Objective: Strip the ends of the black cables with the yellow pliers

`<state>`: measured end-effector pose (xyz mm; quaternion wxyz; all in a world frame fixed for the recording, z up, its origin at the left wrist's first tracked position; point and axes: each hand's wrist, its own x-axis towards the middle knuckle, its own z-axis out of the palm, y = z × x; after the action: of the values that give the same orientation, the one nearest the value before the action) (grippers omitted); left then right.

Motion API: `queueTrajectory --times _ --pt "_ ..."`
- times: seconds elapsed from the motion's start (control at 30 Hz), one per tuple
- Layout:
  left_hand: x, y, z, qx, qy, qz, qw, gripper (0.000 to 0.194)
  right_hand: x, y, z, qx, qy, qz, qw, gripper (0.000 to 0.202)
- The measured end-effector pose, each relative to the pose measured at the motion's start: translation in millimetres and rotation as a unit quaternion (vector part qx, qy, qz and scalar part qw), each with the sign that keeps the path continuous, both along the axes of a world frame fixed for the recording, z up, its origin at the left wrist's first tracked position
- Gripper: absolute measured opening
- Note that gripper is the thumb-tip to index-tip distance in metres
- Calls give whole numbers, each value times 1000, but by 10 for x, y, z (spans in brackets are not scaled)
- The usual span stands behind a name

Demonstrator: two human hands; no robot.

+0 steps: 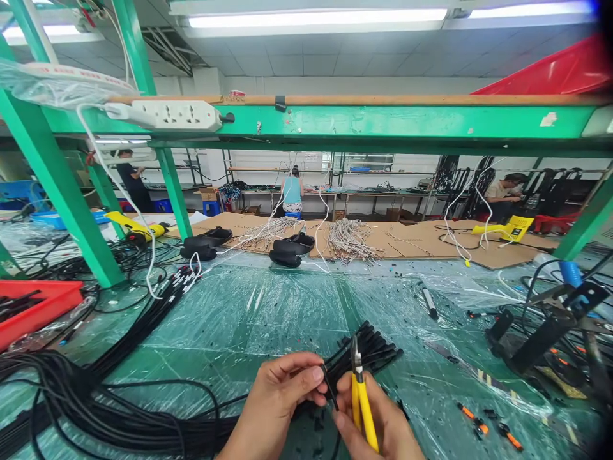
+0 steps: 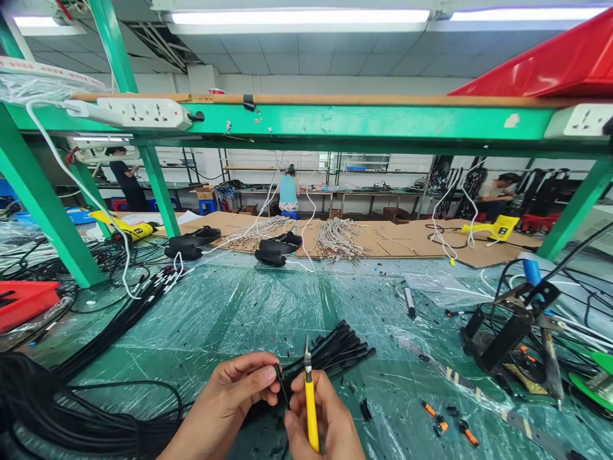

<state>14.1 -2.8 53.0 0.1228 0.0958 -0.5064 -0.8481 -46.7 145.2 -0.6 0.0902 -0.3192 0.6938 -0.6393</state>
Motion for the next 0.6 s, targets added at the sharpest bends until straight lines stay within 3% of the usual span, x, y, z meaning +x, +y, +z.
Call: queueTrajectory --times 0.07,0.2,0.37,0.6 --pt "1 -25 2 -16 2 34 999 21 -59 41 14 69 151 -27 986 39" --pt "7 -69 22 -39 28 68 997 17 -124 103 73 160 369 -66 913 66" --pt "31 -81 40 -71 56 47 995 7 -116 101 106 178 417 -91 887 71" --pt "36 -97 -5 -102 73 39 991 6 -97 84 121 192 452 -114 864 76"
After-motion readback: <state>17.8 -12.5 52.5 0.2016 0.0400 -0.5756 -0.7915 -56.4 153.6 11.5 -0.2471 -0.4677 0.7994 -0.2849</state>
